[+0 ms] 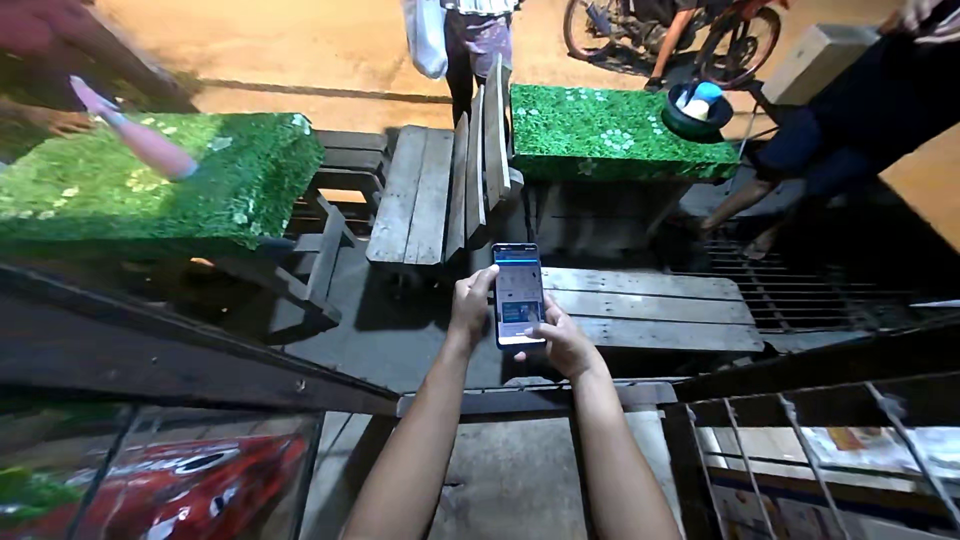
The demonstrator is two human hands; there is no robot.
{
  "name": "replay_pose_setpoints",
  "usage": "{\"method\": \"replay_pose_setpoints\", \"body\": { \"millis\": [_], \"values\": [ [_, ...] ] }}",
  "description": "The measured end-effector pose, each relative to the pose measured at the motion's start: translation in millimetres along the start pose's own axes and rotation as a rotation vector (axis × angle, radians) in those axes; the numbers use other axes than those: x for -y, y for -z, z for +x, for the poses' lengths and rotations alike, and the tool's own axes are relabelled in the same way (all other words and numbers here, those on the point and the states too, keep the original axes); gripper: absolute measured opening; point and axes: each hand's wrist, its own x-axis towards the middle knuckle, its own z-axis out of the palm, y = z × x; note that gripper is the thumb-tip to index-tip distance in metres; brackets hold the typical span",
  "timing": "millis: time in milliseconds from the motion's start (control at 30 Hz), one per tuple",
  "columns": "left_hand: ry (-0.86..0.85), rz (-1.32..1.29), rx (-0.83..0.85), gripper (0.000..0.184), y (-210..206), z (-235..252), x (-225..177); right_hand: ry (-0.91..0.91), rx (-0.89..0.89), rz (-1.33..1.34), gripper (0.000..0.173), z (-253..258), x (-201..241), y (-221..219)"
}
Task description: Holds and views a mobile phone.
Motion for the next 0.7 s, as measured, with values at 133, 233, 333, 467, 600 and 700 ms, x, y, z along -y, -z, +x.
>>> {"method": "replay_pose_setpoints", "body": {
  "millis": [133, 233, 333, 467, 600, 700],
  "values": [
    [0.005, 0.008, 0.003, 0.054, -2, 3, -3, -0.014, -0.06, -0.02, 0.074, 0, 2, -3],
    [-0.016, -0.003, 0.004, 0.053, -4, 5, -3, -0.023, -0.055, 0.02, 0.067, -1, 0, -2],
    [0.005, -0.008, 0.002, 0.052, -5, 7, -3, -0.017, -0.008, 0.092, 0.055, 2, -2, 4],
    [0.039, 0.004, -0.027, 0.053, -6, 9, -5, -0.086, -0.048, 0.134, 0.05, 3, 2, 2],
    [0.094, 0.052, -0.052, 0.054, -6, 11, -6, -0.169, -0.068, 0.149, 0.072, 6, 6, 0],
    [0.103, 0.131, -0.08, 0.052, -7, 10, -6, -0.163, -0.055, 0.124, 0.073, 8, 3, 1]
  ]
}}
